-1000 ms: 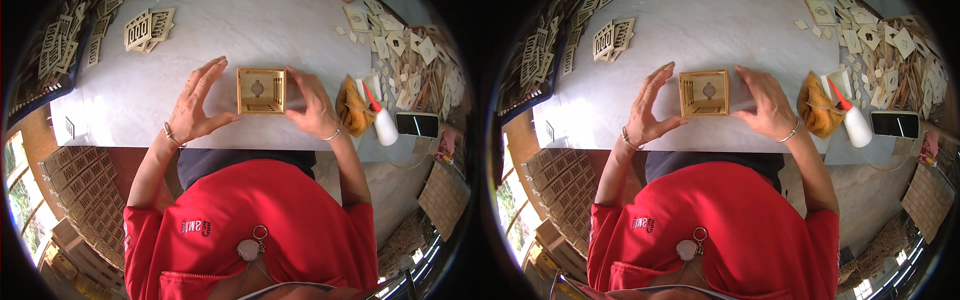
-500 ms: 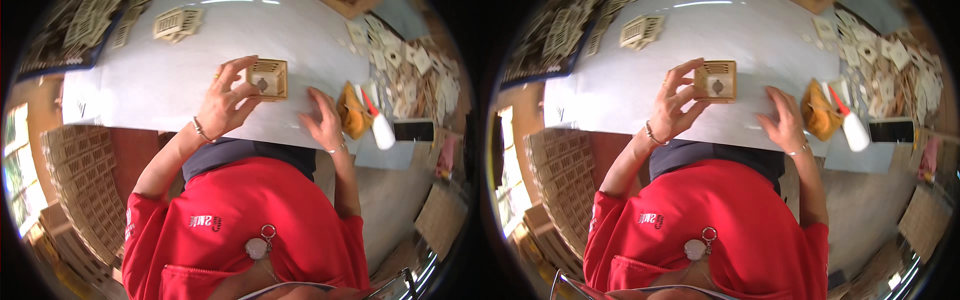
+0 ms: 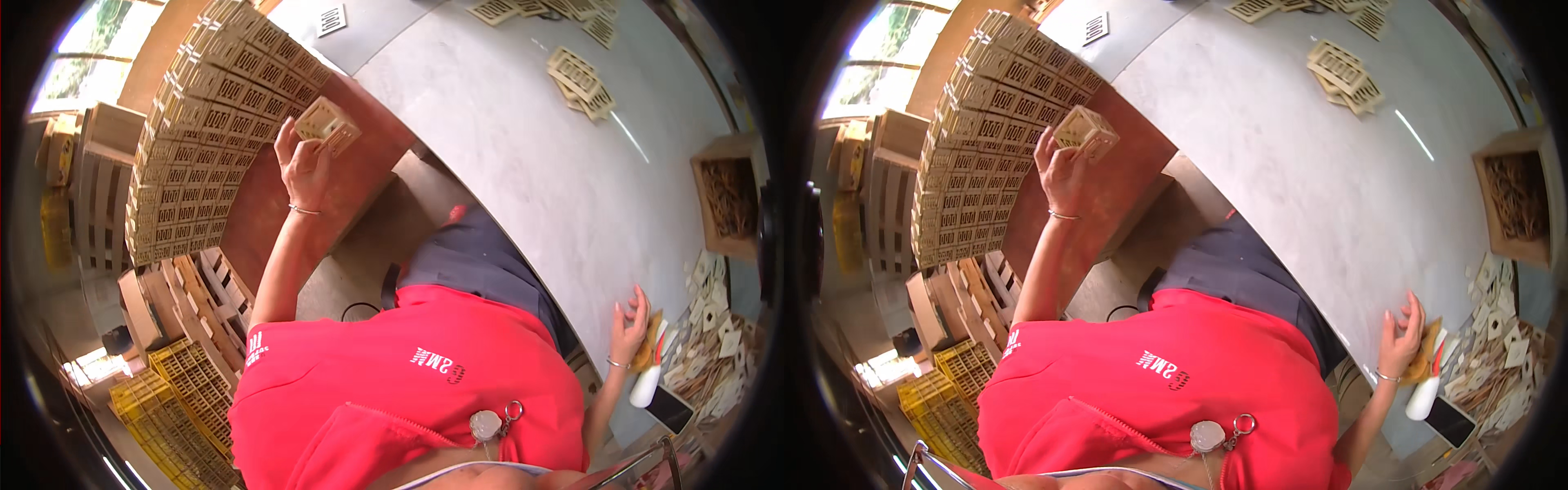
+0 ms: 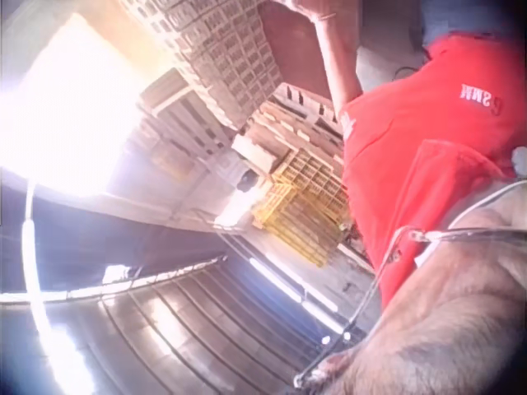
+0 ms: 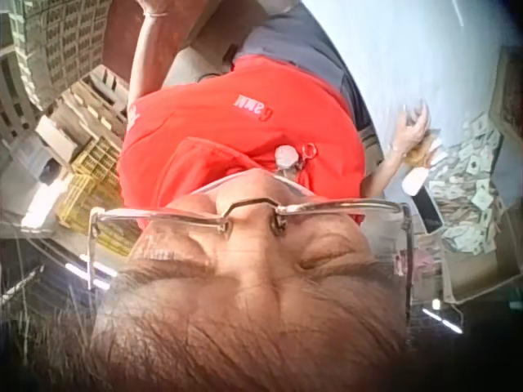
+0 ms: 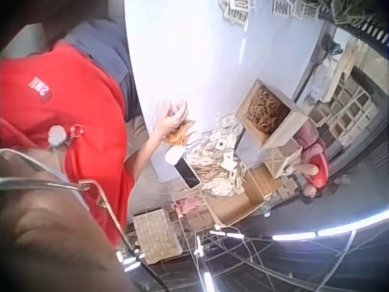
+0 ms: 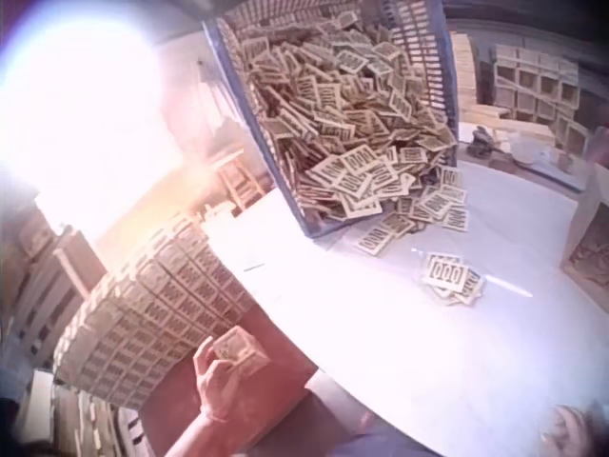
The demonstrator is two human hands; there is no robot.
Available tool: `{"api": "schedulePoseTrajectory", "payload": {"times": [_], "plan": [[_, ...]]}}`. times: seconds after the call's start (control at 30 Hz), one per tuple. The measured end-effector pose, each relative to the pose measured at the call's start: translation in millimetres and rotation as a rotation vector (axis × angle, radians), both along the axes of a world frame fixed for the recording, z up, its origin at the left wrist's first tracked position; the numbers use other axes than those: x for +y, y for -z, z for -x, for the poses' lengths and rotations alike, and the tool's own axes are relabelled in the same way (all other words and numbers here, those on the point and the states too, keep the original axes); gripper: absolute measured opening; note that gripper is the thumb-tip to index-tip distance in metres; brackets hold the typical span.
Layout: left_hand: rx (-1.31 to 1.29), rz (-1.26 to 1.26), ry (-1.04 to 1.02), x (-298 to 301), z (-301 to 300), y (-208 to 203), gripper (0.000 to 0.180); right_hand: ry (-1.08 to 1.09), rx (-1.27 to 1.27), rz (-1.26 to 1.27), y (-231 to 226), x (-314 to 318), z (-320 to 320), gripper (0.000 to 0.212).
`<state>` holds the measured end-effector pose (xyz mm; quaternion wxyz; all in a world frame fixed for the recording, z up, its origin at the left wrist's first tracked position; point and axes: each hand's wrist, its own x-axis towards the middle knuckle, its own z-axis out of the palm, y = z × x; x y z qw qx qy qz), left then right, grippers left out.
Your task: Assemble small laser-cut wooden boxes by applying glue to the edges and fitting the pieces together.
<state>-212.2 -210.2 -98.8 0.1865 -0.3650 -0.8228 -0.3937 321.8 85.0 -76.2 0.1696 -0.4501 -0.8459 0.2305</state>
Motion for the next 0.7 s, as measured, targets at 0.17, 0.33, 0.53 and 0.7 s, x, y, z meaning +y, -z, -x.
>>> {"api": "schedulePoseTrajectory", "payload": {"times": [0.17,0.33,0.53,0.7], "plan": [[-0.081,0.079,-0.198,-36.2,39.6,92.9,0.012,0.025,-0.105,0.086,-13.7,1.7,10.8,0.047],[-0.091,0.105,-0.279,-39.8,70.3,149.4,0.015,0.031,-0.176,0.148,-24.1,1.2,20.6,0.047],[-0.108,0.108,-0.291,-39.6,72.0,170.2,0.012,0.072,-0.227,0.19,-33.2,3.9,21.2,0.046],[-0.164,0.125,-0.274,-46.0,64.7,179.3,0.015,0.164,-0.174,0.21,-46.4,0.3,8.2,0.045]]}}
